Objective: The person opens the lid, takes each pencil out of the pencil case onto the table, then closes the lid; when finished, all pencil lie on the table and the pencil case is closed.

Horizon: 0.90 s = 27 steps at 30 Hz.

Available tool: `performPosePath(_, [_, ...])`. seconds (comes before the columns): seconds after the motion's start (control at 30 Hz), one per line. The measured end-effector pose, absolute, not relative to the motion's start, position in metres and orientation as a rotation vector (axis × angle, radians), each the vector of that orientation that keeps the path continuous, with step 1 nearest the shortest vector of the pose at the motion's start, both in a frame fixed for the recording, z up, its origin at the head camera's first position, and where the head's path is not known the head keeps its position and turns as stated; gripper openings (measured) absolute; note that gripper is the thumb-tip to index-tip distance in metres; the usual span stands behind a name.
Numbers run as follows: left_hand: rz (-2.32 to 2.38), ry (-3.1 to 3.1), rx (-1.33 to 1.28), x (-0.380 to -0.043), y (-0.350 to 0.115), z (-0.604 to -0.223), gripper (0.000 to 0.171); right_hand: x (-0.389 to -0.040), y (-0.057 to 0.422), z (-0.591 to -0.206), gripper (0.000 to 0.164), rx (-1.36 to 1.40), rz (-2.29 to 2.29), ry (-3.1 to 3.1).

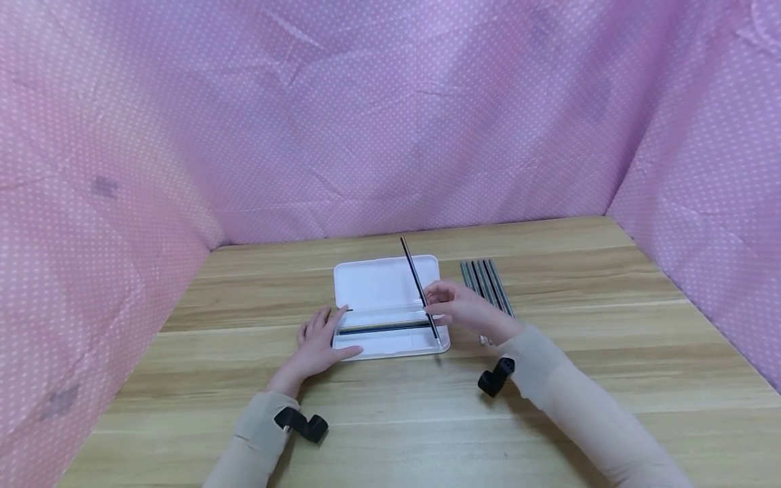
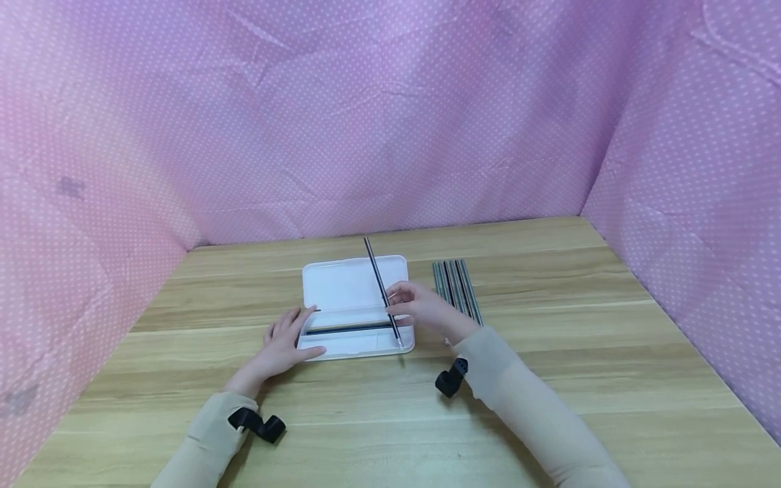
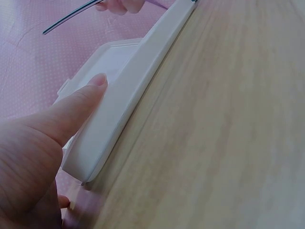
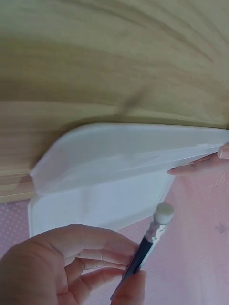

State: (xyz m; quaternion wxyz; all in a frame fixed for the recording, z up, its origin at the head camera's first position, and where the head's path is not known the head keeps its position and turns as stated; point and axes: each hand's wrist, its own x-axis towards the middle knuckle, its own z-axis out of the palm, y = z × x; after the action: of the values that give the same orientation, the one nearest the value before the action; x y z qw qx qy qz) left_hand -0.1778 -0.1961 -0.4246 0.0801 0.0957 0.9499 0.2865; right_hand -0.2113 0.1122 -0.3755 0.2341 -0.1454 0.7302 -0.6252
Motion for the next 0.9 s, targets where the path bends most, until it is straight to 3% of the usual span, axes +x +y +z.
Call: performPosePath(0.9, [0.847,2.834,0.275,-0.177,-0.197,-0.425,0.093,-0.196,0.201,-0.384,0.049,-0.308,-1.75,2.05])
